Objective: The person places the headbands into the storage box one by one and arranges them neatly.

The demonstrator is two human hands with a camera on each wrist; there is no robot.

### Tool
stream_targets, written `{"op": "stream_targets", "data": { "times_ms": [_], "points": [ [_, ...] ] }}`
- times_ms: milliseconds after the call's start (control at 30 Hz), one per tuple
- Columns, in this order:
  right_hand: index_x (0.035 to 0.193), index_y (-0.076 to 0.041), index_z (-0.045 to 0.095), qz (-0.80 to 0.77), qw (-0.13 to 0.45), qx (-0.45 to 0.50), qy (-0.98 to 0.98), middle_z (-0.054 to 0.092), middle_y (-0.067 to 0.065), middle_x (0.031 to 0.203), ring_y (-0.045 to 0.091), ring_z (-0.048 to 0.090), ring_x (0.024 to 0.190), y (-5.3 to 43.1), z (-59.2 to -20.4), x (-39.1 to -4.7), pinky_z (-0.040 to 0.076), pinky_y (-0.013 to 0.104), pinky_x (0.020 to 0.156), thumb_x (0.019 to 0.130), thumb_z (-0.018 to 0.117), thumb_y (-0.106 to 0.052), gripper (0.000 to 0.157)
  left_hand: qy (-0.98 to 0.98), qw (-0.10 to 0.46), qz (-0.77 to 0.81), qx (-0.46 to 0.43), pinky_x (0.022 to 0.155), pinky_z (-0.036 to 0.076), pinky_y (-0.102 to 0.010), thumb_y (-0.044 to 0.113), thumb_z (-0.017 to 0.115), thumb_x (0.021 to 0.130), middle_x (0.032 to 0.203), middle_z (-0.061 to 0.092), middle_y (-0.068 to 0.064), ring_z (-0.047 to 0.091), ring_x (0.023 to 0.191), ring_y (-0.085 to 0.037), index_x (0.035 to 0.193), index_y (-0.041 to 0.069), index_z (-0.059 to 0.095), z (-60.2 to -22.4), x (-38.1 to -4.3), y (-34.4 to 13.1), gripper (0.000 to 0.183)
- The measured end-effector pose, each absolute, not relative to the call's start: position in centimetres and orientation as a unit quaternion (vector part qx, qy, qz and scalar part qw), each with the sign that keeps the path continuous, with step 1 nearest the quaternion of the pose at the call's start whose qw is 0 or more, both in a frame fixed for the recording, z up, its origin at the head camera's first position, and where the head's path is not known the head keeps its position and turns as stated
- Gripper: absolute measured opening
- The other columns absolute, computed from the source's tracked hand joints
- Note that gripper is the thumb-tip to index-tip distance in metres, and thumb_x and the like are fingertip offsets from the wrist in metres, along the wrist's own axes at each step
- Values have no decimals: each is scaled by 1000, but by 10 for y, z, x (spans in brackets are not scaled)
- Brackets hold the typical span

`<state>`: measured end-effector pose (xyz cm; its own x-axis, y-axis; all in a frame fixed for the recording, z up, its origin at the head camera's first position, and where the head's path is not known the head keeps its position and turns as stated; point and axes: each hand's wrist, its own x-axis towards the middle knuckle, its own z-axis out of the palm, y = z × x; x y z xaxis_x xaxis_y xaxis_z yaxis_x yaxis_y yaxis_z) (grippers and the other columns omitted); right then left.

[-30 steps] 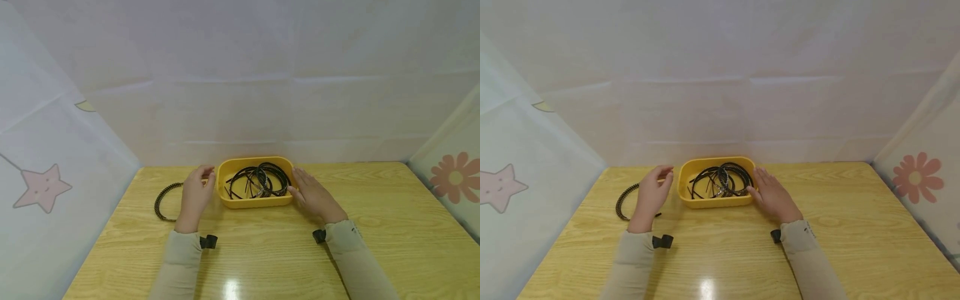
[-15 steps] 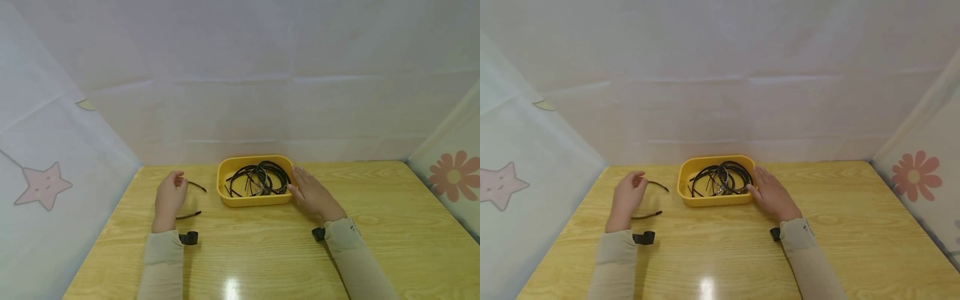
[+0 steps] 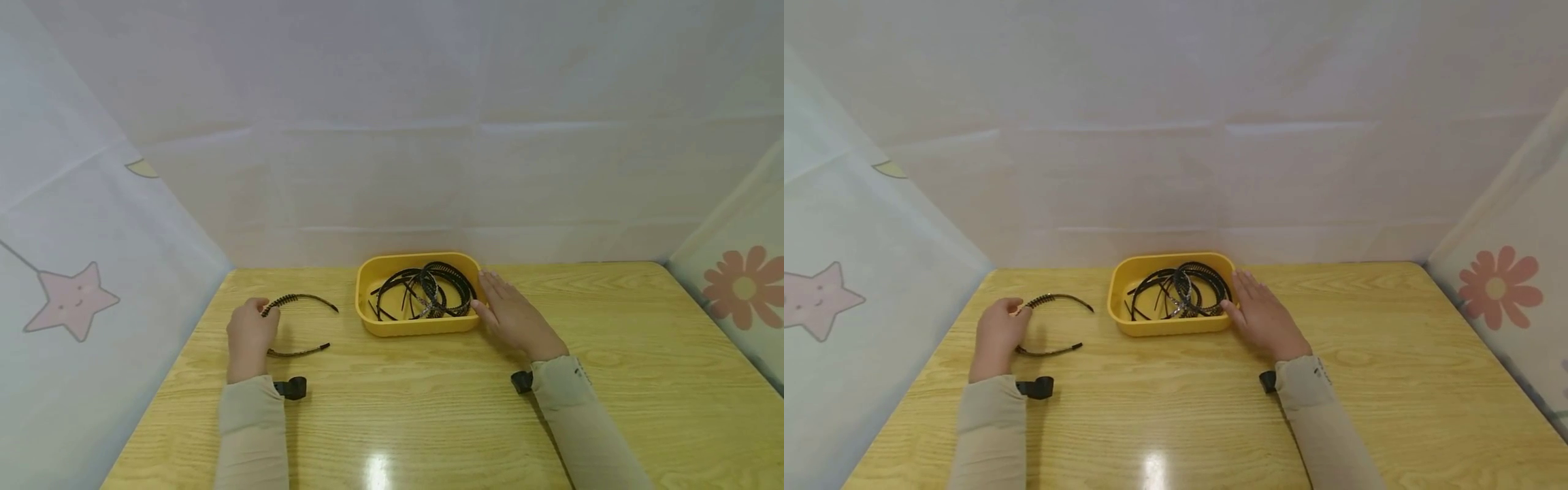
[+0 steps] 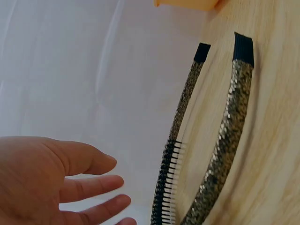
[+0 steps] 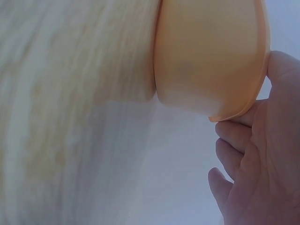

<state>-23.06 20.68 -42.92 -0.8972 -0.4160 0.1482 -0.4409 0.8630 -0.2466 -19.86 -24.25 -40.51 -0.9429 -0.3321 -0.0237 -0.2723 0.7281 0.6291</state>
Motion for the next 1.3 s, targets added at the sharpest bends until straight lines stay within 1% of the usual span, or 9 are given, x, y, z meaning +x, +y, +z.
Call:
{"op": "stream_targets", "data": {
  "times_ms": [100,167,233,433,567,700,900,1067,1300],
  "points": [
    [149,-6,12,140,37,218,-965,11,12,155,29,9,143,208,-429,-230,13,49,114,98,22,-54,71,-933,17,-315,173,93,33,-60,28,40,98,134,39,-32,34,118,-52,140,-3,35,-409,-197,-248,52],
    [149,-6,11,139,35,218,-965,10,11,156,28,8,143,208,-429,-230,13,48,115,98,21,-55,71,-935,0,-308,175,96,26,-63,29,39,98,133,38,-33,30,120,-53,140,-4,33,-413,-197,-252,54],
    [149,-6,11,137,35,220,-965,10,12,156,29,8,143,208,-429,-230,13,49,114,98,21,-55,72,-936,-11,-306,176,98,24,-64,30,38,98,133,37,-35,28,121,-54,140,-6,32,-416,-196,-255,56],
    [149,-6,10,130,36,219,-966,10,12,156,29,9,143,208,-428,-230,13,48,115,98,20,-54,71,-931,-43,-317,177,98,31,-62,30,39,98,136,33,-36,29,122,-54,141,-8,28,-420,-197,-262,59],
    [149,-6,10,134,36,217,-966,11,13,155,29,9,143,208,-427,-229,13,48,115,98,21,-54,71,-926,-50,-331,174,95,37,-58,23,40,97,137,34,-35,35,121,-51,141,-10,27,-420,-197,-263,56],
    [149,-5,12,137,40,218,-965,13,14,155,30,10,142,207,-427,-229,14,49,114,98,22,-53,71,-917,-54,-352,179,95,39,-57,16,39,96,138,33,-34,34,123,-49,141,-10,26,-421,-196,-264,54],
    [149,-7,10,129,34,215,-967,11,12,156,28,8,143,207,-427,-230,12,48,115,98,20,-55,72,-918,-34,-347,189,88,45,-51,12,40,96,135,40,-31,40,121,-46,136,-10,37,-424,-196,-267,46],
    [150,-8,10,122,38,215,-968,10,11,156,28,9,143,208,-428,-230,12,47,115,97,19,-56,72,-916,-23,-346,200,84,47,-50,15,43,97,130,47,-29,46,115,-45,130,-7,48,-427,-197,-267,41],
    [149,-7,10,121,41,218,-968,11,11,155,28,9,143,208,-427,-231,12,48,115,97,20,-56,72,-903,-19,-376,209,76,49,-47,20,48,95,124,52,-29,53,105,-42,124,-5,54,-425,-195,-265,39]
  ]
}}
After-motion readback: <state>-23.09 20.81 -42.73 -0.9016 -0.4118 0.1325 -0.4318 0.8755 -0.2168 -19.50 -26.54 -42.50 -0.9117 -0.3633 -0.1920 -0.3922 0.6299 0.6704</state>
